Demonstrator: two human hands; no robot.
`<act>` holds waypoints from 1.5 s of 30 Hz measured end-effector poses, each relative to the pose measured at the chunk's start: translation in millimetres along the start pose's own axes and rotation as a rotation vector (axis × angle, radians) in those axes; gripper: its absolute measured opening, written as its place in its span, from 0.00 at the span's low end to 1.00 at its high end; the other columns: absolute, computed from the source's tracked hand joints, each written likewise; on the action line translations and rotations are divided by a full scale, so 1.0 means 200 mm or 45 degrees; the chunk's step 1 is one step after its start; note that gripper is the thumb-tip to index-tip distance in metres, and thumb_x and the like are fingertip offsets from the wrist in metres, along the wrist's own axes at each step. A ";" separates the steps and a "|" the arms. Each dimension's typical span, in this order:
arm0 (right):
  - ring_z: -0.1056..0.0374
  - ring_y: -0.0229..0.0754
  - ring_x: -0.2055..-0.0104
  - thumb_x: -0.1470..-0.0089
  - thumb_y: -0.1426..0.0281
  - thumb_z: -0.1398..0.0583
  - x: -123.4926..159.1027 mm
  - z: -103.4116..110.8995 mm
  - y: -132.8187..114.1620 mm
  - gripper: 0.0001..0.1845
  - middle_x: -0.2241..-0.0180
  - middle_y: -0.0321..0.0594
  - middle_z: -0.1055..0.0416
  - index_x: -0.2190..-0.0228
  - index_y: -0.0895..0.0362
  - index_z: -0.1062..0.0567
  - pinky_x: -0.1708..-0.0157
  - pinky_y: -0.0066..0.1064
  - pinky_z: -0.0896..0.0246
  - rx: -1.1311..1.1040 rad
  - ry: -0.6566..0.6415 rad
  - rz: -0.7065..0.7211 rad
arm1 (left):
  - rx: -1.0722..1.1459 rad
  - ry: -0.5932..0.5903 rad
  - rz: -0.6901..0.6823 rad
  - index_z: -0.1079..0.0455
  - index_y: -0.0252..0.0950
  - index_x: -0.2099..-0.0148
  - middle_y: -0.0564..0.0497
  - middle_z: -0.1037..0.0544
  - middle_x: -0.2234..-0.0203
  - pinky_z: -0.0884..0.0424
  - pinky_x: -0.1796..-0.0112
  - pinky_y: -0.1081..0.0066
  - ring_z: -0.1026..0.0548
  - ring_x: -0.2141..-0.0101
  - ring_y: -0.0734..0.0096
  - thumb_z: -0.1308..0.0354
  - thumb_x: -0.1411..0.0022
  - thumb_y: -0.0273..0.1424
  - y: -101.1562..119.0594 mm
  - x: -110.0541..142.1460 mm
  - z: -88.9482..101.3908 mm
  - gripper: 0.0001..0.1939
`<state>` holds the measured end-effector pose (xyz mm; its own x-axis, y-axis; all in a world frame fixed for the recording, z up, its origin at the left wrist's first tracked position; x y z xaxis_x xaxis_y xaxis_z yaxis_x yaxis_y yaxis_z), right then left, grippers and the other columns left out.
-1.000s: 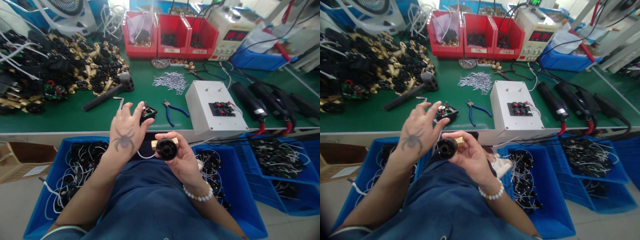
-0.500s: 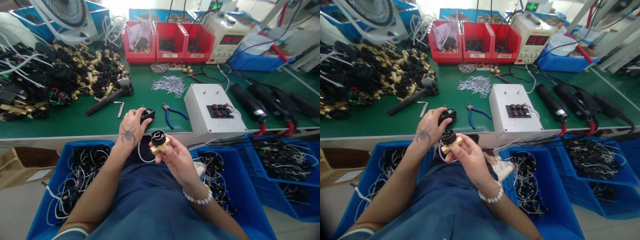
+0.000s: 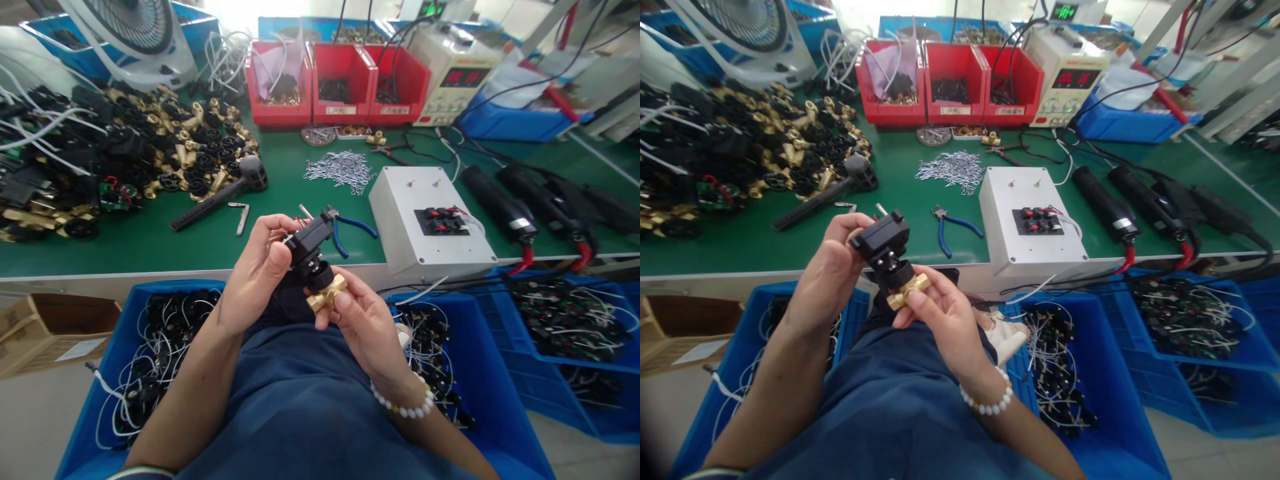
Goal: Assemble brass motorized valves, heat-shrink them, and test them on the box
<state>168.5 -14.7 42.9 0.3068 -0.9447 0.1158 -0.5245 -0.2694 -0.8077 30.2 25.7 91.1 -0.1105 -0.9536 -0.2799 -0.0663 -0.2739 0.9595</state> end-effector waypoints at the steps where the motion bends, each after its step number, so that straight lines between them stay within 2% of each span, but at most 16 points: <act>1: 0.26 0.32 0.74 0.44 0.60 0.29 0.00 -0.01 0.00 0.23 0.69 0.35 0.21 0.51 0.54 0.25 0.69 0.24 0.28 0.002 -0.024 -0.005 | -0.044 0.046 -0.002 0.33 0.41 0.50 0.47 0.22 0.51 0.26 0.50 0.65 0.22 0.51 0.63 0.44 0.33 0.56 0.02 0.01 0.00 0.25; 4: 0.27 0.33 0.75 0.44 0.58 0.29 0.01 -0.04 0.02 0.24 0.70 0.35 0.22 0.50 0.54 0.26 0.71 0.25 0.28 -0.021 -0.080 -0.059 | -0.186 0.188 0.022 0.36 0.41 0.50 0.46 0.21 0.49 0.24 0.49 0.63 0.21 0.49 0.62 0.45 0.31 0.54 0.06 0.03 0.00 0.22; 6: 0.27 0.34 0.76 0.45 0.56 0.29 0.02 -0.04 0.03 0.26 0.70 0.36 0.22 0.51 0.56 0.25 0.73 0.26 0.28 -0.029 -0.089 -0.091 | -0.297 0.219 -0.008 0.37 0.43 0.42 0.45 0.22 0.45 0.24 0.47 0.60 0.22 0.46 0.60 0.47 0.29 0.52 0.09 0.05 -0.02 0.23; 8: 0.28 0.33 0.77 0.46 0.55 0.29 0.02 -0.05 0.02 0.26 0.70 0.36 0.22 0.52 0.56 0.25 0.75 0.26 0.28 -0.038 -0.081 -0.111 | -0.419 0.211 -0.073 0.42 0.47 0.32 0.46 0.25 0.39 0.25 0.43 0.56 0.26 0.39 0.57 0.48 0.27 0.50 0.12 0.07 -0.03 0.27; 10: 0.29 0.33 0.78 0.46 0.54 0.29 0.03 -0.05 0.02 0.26 0.69 0.36 0.21 0.52 0.56 0.25 0.75 0.26 0.28 -0.049 -0.077 -0.119 | -0.509 0.191 -0.139 0.46 0.51 0.28 0.49 0.29 0.35 0.29 0.38 0.54 0.31 0.34 0.55 0.50 0.25 0.47 0.16 0.09 -0.05 0.28; 13: 0.27 0.33 0.77 0.45 0.56 0.30 0.05 -0.06 -0.01 0.25 0.69 0.35 0.21 0.51 0.55 0.25 0.74 0.26 0.27 0.004 -0.046 -0.045 | -0.574 0.162 -0.205 0.44 0.50 0.28 0.52 0.32 0.32 0.35 0.34 0.56 0.34 0.32 0.58 0.55 0.23 0.42 0.20 0.09 -0.07 0.25; 18: 0.24 0.34 0.74 0.43 0.61 0.30 0.06 -0.05 -0.04 0.23 0.70 0.32 0.22 0.49 0.54 0.26 0.69 0.27 0.24 0.176 0.046 0.113 | -0.652 0.092 -0.249 0.40 0.45 0.29 0.51 0.31 0.32 0.37 0.32 0.60 0.33 0.33 0.60 0.56 0.22 0.41 0.22 0.08 -0.10 0.24; 24: 0.24 0.33 0.74 0.41 0.61 0.31 0.06 -0.06 -0.04 0.22 0.72 0.32 0.22 0.48 0.55 0.25 0.69 0.25 0.25 0.193 0.072 0.159 | -0.607 0.128 -0.117 0.39 0.43 0.29 0.48 0.29 0.33 0.35 0.34 0.61 0.30 0.35 0.61 0.58 0.22 0.44 0.15 0.07 -0.06 0.26; 27: 0.25 0.34 0.74 0.42 0.61 0.31 0.05 -0.06 -0.06 0.23 0.72 0.32 0.22 0.48 0.54 0.25 0.68 0.27 0.24 0.250 0.092 0.199 | -0.570 0.110 -0.119 0.40 0.46 0.29 0.50 0.31 0.32 0.37 0.33 0.59 0.33 0.33 0.60 0.58 0.23 0.46 0.14 0.07 -0.05 0.26; 29: 0.25 0.34 0.75 0.42 0.59 0.31 0.04 -0.06 -0.06 0.23 0.72 0.32 0.22 0.48 0.53 0.24 0.69 0.28 0.25 0.222 0.088 0.165 | -0.576 0.090 -0.149 0.42 0.49 0.28 0.51 0.35 0.30 0.40 0.31 0.56 0.37 0.30 0.57 0.55 0.24 0.48 0.15 0.08 -0.05 0.27; 32: 0.28 0.34 0.75 0.42 0.57 0.31 0.02 -0.03 -0.06 0.24 0.71 0.32 0.23 0.48 0.52 0.23 0.70 0.28 0.28 0.164 0.143 0.105 | -0.669 0.128 -0.211 0.46 0.51 0.27 0.49 0.43 0.27 0.44 0.30 0.48 0.42 0.29 0.49 0.47 0.29 0.53 0.18 0.11 -0.01 0.34; 35: 0.31 0.35 0.75 0.42 0.55 0.31 0.02 0.00 -0.07 0.24 0.72 0.33 0.25 0.47 0.51 0.23 0.71 0.29 0.31 0.178 0.199 0.090 | -0.785 0.059 -0.270 0.46 0.51 0.27 0.45 0.39 0.30 0.38 0.33 0.45 0.37 0.32 0.47 0.41 0.34 0.54 0.20 0.15 -0.02 0.39; 38: 0.36 0.33 0.78 0.43 0.54 0.31 0.02 0.00 -0.08 0.23 0.75 0.32 0.28 0.49 0.50 0.22 0.75 0.27 0.36 0.168 0.188 0.066 | -0.867 -0.060 -0.315 0.49 0.50 0.26 0.43 0.34 0.35 0.29 0.38 0.50 0.31 0.36 0.48 0.34 0.40 0.54 0.21 0.17 -0.07 0.47; 41: 0.42 0.28 0.81 0.42 0.54 0.31 0.03 -0.01 -0.10 0.21 0.76 0.31 0.29 0.51 0.51 0.21 0.80 0.23 0.45 0.185 0.174 0.067 | -0.922 -0.024 -0.286 0.49 0.49 0.28 0.43 0.33 0.38 0.23 0.43 0.54 0.29 0.39 0.50 0.28 0.43 0.46 0.21 0.17 -0.07 0.48; 43: 0.46 0.26 0.83 0.42 0.54 0.31 0.03 -0.02 -0.12 0.21 0.77 0.30 0.31 0.52 0.52 0.21 0.82 0.22 0.50 0.235 0.154 0.086 | -0.930 0.021 -0.258 0.46 0.47 0.30 0.44 0.32 0.40 0.23 0.43 0.54 0.28 0.40 0.52 0.27 0.44 0.38 0.21 0.17 -0.07 0.45; 45: 0.47 0.26 0.83 0.43 0.54 0.31 0.03 -0.03 -0.14 0.21 0.77 0.29 0.32 0.53 0.53 0.21 0.84 0.22 0.51 0.303 0.147 0.121 | -0.905 0.062 -0.242 0.44 0.46 0.32 0.44 0.32 0.41 0.24 0.42 0.52 0.28 0.41 0.52 0.28 0.45 0.34 0.20 0.17 -0.07 0.43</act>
<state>180.3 -12.8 70.1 0.1655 -0.9823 0.0871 -0.3410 -0.1399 -0.9296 37.9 -19.4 120.7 -0.1159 -0.8817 -0.4574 0.5804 -0.4338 0.6892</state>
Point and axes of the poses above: each hand's wrist, its own x-axis away from the middle knuckle, its own z-axis out of the back of the hand, y = z × x, the point moved 8 cm from there along -x, towards the middle knuckle
